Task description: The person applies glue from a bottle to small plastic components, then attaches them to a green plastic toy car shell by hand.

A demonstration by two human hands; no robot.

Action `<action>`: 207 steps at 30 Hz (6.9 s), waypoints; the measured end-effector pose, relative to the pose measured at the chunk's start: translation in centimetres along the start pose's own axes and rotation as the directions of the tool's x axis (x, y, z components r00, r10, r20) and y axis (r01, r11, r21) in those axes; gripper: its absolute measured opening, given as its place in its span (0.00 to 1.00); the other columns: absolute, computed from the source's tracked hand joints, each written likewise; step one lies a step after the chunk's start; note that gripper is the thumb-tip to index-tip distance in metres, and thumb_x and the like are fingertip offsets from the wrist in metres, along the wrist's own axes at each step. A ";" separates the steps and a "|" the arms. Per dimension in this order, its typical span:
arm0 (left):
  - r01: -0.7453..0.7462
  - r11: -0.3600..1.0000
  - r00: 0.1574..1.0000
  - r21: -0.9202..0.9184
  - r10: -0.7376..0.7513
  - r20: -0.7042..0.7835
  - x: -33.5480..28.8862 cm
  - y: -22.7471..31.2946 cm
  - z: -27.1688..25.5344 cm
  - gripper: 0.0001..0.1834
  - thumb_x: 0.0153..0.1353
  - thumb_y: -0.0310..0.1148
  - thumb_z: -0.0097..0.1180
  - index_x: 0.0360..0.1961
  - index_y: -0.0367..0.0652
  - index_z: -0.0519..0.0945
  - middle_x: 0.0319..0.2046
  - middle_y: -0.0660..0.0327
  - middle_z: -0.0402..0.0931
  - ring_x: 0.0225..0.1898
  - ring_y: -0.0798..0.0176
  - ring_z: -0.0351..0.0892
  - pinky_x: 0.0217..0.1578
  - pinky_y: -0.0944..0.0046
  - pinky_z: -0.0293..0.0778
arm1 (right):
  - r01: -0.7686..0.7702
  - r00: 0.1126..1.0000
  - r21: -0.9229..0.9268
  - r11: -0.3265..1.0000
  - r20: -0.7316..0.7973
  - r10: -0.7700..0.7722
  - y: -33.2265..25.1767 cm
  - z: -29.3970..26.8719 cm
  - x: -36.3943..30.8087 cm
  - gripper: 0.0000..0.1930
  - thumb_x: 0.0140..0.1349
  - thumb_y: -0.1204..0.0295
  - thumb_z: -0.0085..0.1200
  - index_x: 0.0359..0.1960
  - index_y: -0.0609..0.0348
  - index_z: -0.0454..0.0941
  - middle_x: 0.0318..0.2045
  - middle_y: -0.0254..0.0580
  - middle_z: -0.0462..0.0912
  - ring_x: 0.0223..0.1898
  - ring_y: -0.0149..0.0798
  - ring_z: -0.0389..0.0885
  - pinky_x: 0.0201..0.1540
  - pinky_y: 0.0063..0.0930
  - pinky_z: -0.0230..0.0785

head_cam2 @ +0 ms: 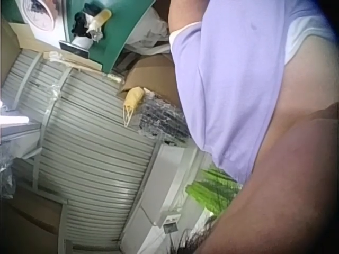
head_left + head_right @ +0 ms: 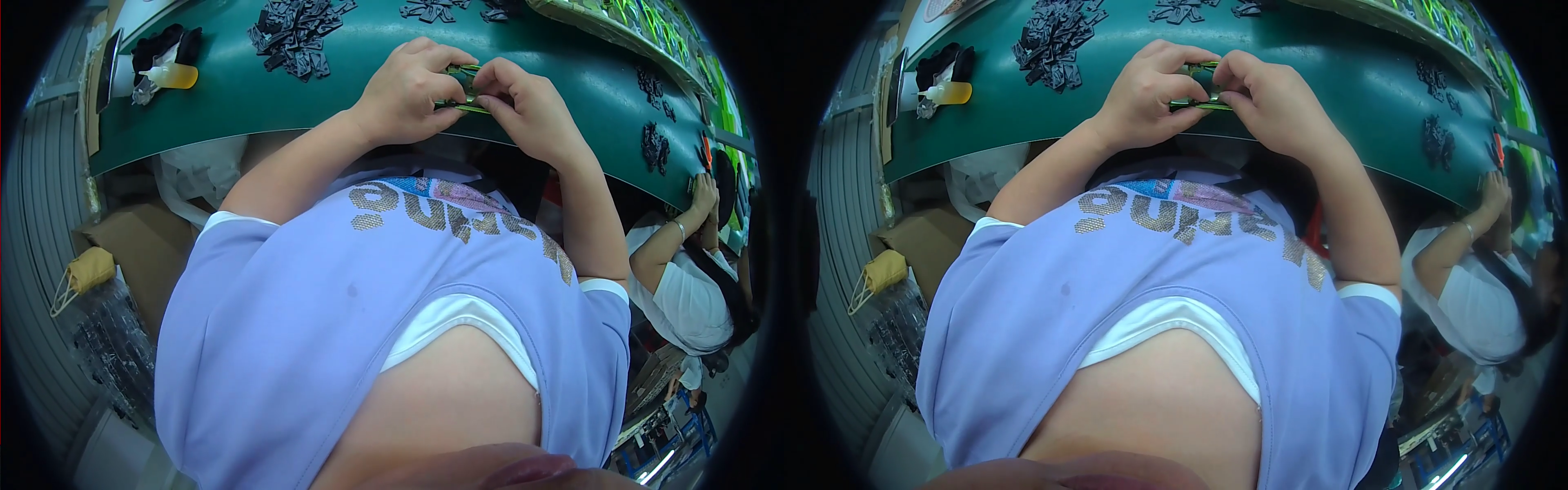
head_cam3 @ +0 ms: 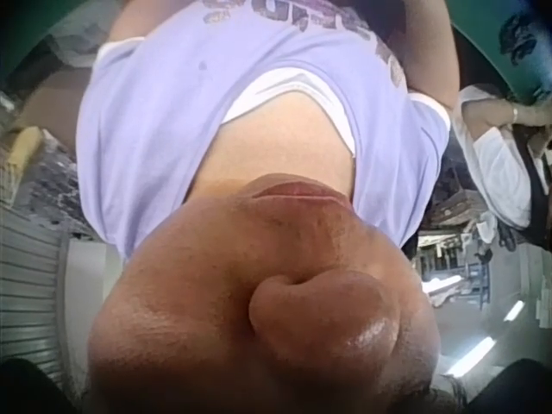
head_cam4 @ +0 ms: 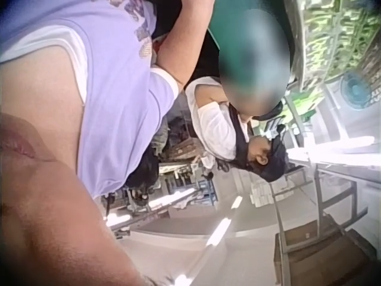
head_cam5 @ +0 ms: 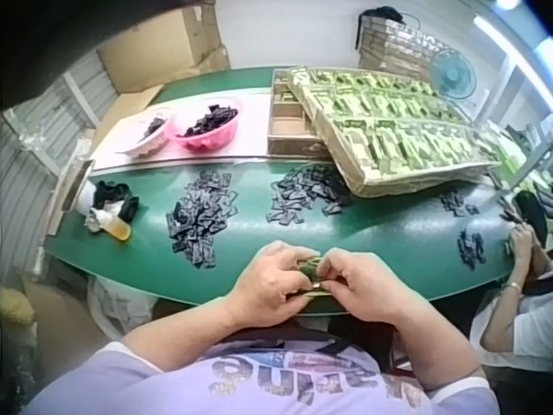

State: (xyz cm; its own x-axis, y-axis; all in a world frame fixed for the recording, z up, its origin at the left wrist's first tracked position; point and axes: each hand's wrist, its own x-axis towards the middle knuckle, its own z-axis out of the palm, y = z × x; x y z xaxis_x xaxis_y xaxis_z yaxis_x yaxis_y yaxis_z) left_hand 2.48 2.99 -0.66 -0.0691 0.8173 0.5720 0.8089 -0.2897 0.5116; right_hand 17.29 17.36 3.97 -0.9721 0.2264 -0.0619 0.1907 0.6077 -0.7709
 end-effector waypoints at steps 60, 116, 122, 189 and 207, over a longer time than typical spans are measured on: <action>0.170 0.973 0.941 -0.154 -0.115 0.317 5.9 1.0 -3.1 0.12 0.44 0.32 0.66 0.29 0.39 0.79 0.47 0.52 0.74 0.52 0.48 0.69 0.52 0.55 0.65 | 0.232 0.909 0.047 0.971 -0.367 -0.200 0.5 -0.9 -2.3 0.18 0.49 0.79 0.59 0.44 0.59 0.72 0.26 0.42 0.77 0.31 0.45 0.77 0.36 0.35 0.69; 0.705 -0.261 0.496 -0.659 -0.483 0.722 6.4 -1.2 0.9 0.14 0.64 0.28 0.48 0.46 0.28 0.76 0.22 0.60 0.73 0.24 0.69 0.74 0.28 0.67 0.76 | 0.103 0.939 0.174 0.979 -0.343 -0.037 3.9 -2.1 -0.3 0.05 0.55 0.78 0.60 0.33 0.63 0.82 0.28 0.37 0.82 0.29 0.28 0.79 0.32 0.18 0.70; 0.532 -0.270 0.555 -0.803 -0.604 0.571 6.3 -1.8 1.1 0.09 0.65 0.33 0.52 0.37 0.37 0.76 0.23 0.64 0.74 0.25 0.72 0.74 0.31 0.67 0.77 | 0.196 0.522 0.217 0.956 -0.849 0.086 3.5 -2.2 -1.2 0.08 0.60 0.79 0.56 0.41 0.66 0.78 0.32 0.38 0.81 0.32 0.26 0.78 0.38 0.18 0.71; 0.300 -0.037 0.551 -0.953 -0.809 0.205 7.1 -3.5 -0.5 0.14 0.52 0.29 0.67 0.20 0.44 0.71 0.20 0.62 0.74 0.18 0.68 0.73 0.22 0.71 0.70 | 0.013 0.895 0.244 0.970 -0.436 0.097 -2.3 3.5 0.3 0.15 0.49 0.78 0.63 0.38 0.62 0.73 0.44 0.46 0.81 0.26 0.20 0.71 0.28 0.14 0.64; 0.300 -0.166 0.635 -0.939 -0.700 0.326 6.8 -2.9 0.0 0.16 0.51 0.32 0.69 0.21 0.44 0.70 0.20 0.63 0.72 0.19 0.67 0.73 0.23 0.67 0.73 | -0.169 0.946 0.965 -0.199 0.215 0.242 0.4 3.2 1.7 0.13 0.68 0.66 0.43 0.32 0.63 0.73 0.19 0.39 0.74 0.17 0.30 0.68 0.22 0.22 0.60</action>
State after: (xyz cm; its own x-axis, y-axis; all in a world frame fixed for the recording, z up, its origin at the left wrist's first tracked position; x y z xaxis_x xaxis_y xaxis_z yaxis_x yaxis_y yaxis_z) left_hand -0.38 9.36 1.75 -0.4198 0.8843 -0.2045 -0.7034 -0.1746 0.6891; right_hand 15.29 15.53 1.52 -0.9029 0.1974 -0.3819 -0.0060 -0.8940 -0.4481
